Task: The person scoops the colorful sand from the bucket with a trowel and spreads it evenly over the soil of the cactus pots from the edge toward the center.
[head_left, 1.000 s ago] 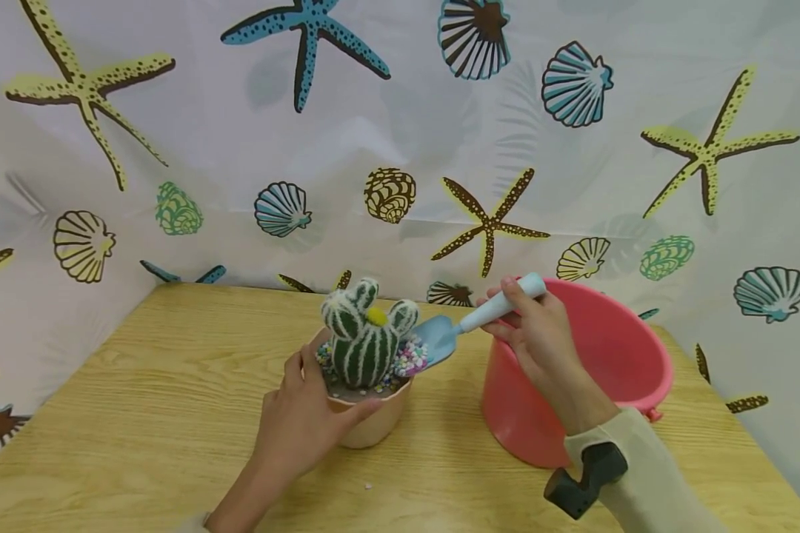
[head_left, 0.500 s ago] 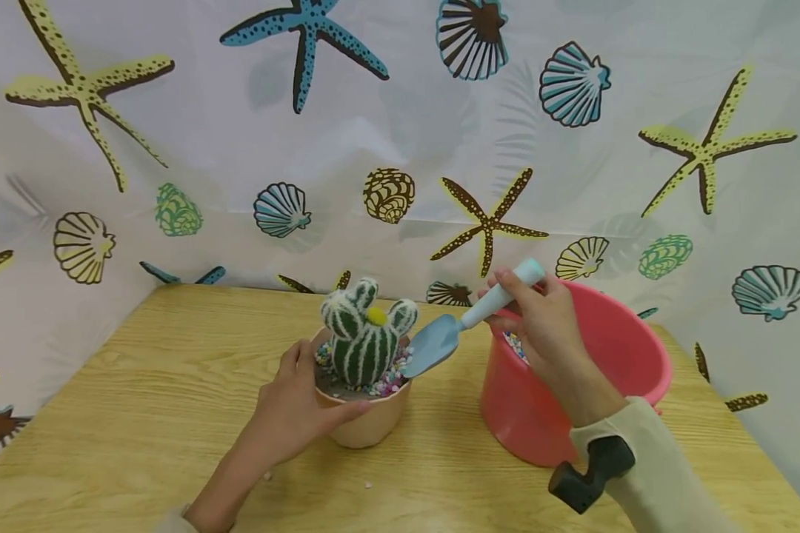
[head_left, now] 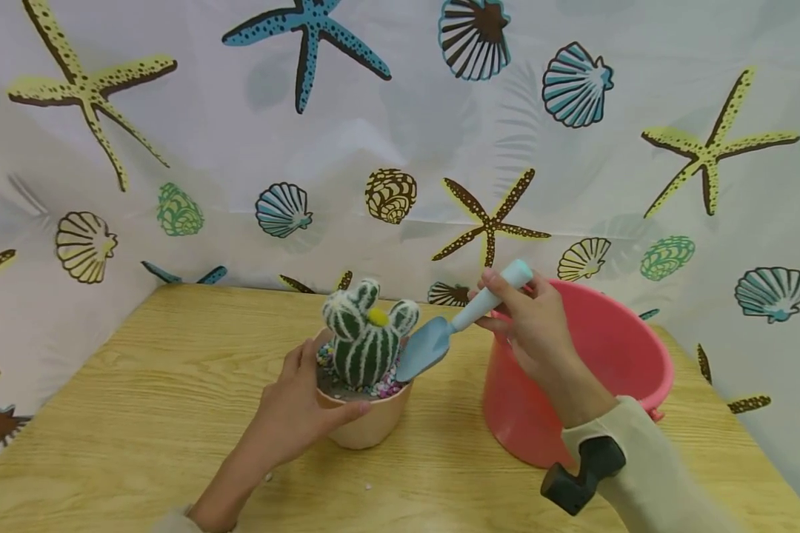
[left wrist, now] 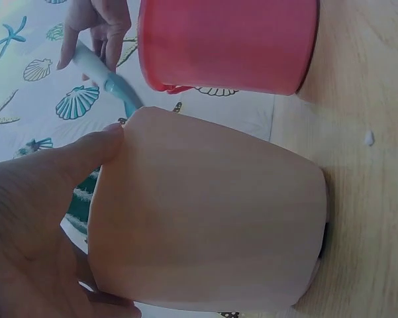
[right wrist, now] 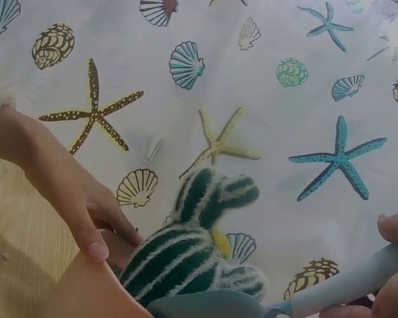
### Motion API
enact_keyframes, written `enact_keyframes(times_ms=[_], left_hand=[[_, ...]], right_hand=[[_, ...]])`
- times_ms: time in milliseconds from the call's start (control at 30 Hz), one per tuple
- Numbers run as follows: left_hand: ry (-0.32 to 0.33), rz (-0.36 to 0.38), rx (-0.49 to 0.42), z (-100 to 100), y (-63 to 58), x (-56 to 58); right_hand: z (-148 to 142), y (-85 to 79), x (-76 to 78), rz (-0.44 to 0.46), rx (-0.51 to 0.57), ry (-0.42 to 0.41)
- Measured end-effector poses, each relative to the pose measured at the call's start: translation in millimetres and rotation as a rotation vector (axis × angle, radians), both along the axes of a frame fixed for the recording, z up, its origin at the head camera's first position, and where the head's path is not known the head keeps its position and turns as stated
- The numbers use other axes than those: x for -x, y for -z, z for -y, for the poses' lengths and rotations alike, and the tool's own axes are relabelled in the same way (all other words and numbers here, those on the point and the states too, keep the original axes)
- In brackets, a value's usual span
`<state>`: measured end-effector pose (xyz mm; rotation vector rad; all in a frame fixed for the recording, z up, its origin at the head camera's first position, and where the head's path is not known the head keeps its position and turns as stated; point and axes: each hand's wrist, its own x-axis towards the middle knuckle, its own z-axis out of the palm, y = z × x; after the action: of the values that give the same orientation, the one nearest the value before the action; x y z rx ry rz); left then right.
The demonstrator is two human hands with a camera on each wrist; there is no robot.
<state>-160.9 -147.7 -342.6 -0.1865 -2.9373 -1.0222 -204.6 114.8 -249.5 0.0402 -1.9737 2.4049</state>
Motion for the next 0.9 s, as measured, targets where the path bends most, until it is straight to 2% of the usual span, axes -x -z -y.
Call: enact_keyframes(times_ms=[200, 300, 433, 533, 633, 733, 900], left_hand=[[-0.009, 0.000, -0.004, -4, 0.4, -2.6], [-0.023, -0.006, -0.011, -5, -0.9, -3.9], [-0.083, -0.021, 0.001, -10, -0.7, -8.5], [-0.137, -0.042, 0.026, -15, 1.3, -12.1], [-0.162, -0.055, 0.029, -15, 3.2, -13.2], [-0.141, -0.034, 0.020, -9, 4.0, -12.1], [-0.034, 0.002, -0.040, 7, 2.3, -6.4]], right_hand=[[2, 0.6, 0.7, -0.047, 0.011, 0.030], [4, 1.5, 1.9, -0.081, -0.007, 0.007], [8, 3.8, 1.3, -0.126, -0.089, -0.027], [11, 5.3, 0.3, -0.158, -0.138, -0.014], [13, 6.8, 1.0, -0.156, -0.138, -0.001], [12, 7.7, 1.8, -0.133, -0.102, 0.002], [5, 6.8, 2.8, -0.111, -0.070, 0.002]])
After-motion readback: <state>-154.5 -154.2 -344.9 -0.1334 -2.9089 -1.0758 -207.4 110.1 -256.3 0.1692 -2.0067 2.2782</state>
